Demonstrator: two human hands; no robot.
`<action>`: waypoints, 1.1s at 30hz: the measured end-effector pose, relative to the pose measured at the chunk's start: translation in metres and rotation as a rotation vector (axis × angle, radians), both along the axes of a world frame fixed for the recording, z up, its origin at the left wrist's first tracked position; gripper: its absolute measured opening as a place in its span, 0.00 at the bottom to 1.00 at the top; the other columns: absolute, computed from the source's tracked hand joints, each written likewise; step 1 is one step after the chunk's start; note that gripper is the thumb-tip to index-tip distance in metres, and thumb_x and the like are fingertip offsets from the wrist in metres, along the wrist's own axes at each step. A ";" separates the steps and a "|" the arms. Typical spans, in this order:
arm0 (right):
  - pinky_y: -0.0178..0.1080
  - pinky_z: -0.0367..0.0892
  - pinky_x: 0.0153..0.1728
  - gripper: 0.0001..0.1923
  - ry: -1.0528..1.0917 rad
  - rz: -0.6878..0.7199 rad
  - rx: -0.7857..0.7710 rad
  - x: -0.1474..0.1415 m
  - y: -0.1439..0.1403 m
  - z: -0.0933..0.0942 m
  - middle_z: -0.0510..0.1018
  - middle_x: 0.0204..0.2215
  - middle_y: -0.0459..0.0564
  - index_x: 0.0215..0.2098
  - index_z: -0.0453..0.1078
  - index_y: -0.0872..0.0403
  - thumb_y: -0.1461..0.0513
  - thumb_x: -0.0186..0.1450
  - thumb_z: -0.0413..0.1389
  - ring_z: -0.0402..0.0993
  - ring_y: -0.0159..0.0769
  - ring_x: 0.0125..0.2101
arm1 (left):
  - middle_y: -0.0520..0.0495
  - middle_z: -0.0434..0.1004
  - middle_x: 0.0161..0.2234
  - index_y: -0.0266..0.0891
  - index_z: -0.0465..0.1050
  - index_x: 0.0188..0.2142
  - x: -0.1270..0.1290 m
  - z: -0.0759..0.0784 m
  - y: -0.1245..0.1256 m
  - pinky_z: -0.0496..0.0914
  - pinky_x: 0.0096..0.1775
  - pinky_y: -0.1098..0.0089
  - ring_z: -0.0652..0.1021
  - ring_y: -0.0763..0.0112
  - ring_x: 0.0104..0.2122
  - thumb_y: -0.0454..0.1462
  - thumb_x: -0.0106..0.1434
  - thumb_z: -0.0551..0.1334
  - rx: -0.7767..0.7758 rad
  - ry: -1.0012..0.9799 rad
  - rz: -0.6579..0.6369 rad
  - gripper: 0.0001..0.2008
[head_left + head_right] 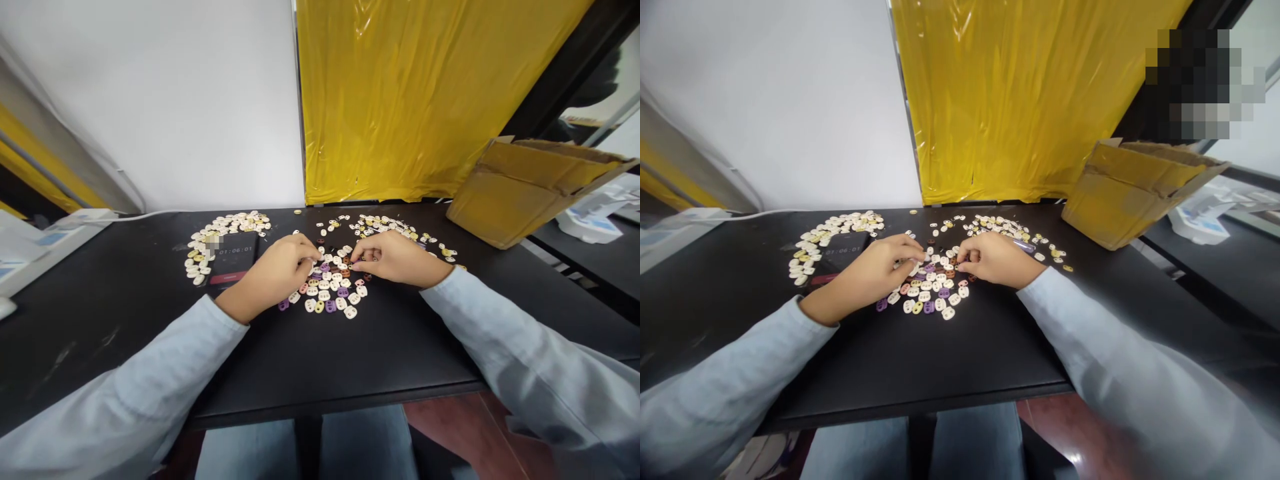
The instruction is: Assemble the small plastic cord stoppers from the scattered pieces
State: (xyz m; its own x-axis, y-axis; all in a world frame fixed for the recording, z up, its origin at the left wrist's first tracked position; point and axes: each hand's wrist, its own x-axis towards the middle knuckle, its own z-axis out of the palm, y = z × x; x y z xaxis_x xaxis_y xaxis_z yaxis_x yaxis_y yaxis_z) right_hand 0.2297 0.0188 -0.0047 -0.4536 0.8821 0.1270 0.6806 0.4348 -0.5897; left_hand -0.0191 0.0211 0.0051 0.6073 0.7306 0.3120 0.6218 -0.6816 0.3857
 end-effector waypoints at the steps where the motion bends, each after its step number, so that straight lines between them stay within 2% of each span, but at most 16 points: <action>1: 0.33 0.60 0.24 0.05 0.007 0.011 0.007 0.000 0.000 0.000 0.78 0.21 0.44 0.35 0.79 0.54 0.61 0.61 0.62 0.71 0.31 0.21 | 0.42 0.80 0.43 0.37 0.81 0.39 -0.001 0.001 0.000 0.71 0.51 0.60 0.79 0.59 0.45 0.29 0.63 0.54 -0.003 -0.005 -0.011 0.15; 4: 0.33 0.60 0.25 0.05 0.003 0.037 0.031 -0.001 0.000 -0.001 0.79 0.22 0.45 0.35 0.79 0.54 0.63 0.61 0.61 0.71 0.31 0.22 | 0.43 0.80 0.42 0.38 0.80 0.37 -0.005 0.007 -0.003 0.71 0.48 0.60 0.79 0.61 0.43 0.28 0.62 0.54 -0.008 -0.018 -0.053 0.15; 10: 0.34 0.61 0.26 0.06 -0.040 0.040 0.008 -0.001 -0.001 -0.001 0.80 0.22 0.46 0.35 0.80 0.54 0.61 0.62 0.61 0.73 0.32 0.23 | 0.46 0.78 0.37 0.38 0.78 0.33 -0.015 0.018 -0.010 0.70 0.41 0.67 0.78 0.66 0.37 0.32 0.62 0.60 -0.089 -0.015 -0.140 0.07; 14: 0.34 0.62 0.26 0.07 -0.032 0.015 0.013 0.000 0.000 -0.001 0.80 0.22 0.46 0.37 0.79 0.55 0.61 0.61 0.62 0.73 0.32 0.23 | 0.47 0.77 0.36 0.39 0.78 0.32 -0.016 0.015 -0.010 0.69 0.41 0.67 0.77 0.67 0.35 0.34 0.63 0.62 -0.094 0.037 -0.177 0.06; 19: 0.34 0.62 0.26 0.07 -0.024 0.029 -0.005 0.001 0.001 -0.002 0.80 0.22 0.46 0.35 0.79 0.55 0.61 0.62 0.61 0.73 0.31 0.22 | 0.46 0.76 0.38 0.38 0.78 0.34 -0.013 0.009 -0.010 0.69 0.44 0.66 0.77 0.65 0.39 0.33 0.60 0.63 -0.064 0.072 -0.180 0.04; 25: 0.33 0.62 0.25 0.04 0.005 0.058 0.002 0.001 0.001 -0.003 0.78 0.22 0.45 0.33 0.77 0.55 0.62 0.63 0.60 0.71 0.30 0.22 | 0.45 0.74 0.39 0.38 0.73 0.36 -0.011 0.006 -0.012 0.67 0.46 0.64 0.75 0.62 0.41 0.34 0.65 0.58 -0.023 0.128 -0.195 0.05; 29: 0.34 0.63 0.26 0.07 -0.001 0.027 0.024 0.003 0.003 -0.004 0.79 0.23 0.46 0.36 0.78 0.55 0.60 0.61 0.63 0.72 0.32 0.23 | 0.49 0.76 0.33 0.39 0.72 0.36 -0.009 0.006 -0.012 0.67 0.40 0.68 0.76 0.67 0.35 0.34 0.64 0.59 -0.032 0.059 -0.169 0.03; 33: 0.35 0.63 0.26 0.08 -0.002 0.029 -0.012 0.005 0.004 -0.003 0.80 0.23 0.48 0.36 0.80 0.55 0.59 0.61 0.63 0.72 0.33 0.23 | 0.51 0.77 0.31 0.39 0.73 0.36 -0.007 0.008 -0.015 0.67 0.36 0.71 0.76 0.70 0.32 0.34 0.63 0.61 -0.070 -0.116 -0.100 0.03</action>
State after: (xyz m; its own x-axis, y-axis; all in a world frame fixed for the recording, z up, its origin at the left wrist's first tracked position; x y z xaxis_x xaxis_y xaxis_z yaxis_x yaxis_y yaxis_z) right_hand 0.2348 0.0227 -0.0074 -0.4793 0.8701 0.1152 0.6691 0.4472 -0.5936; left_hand -0.0260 0.0062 0.0129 0.6412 0.6906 0.3345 0.5006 -0.7069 0.4997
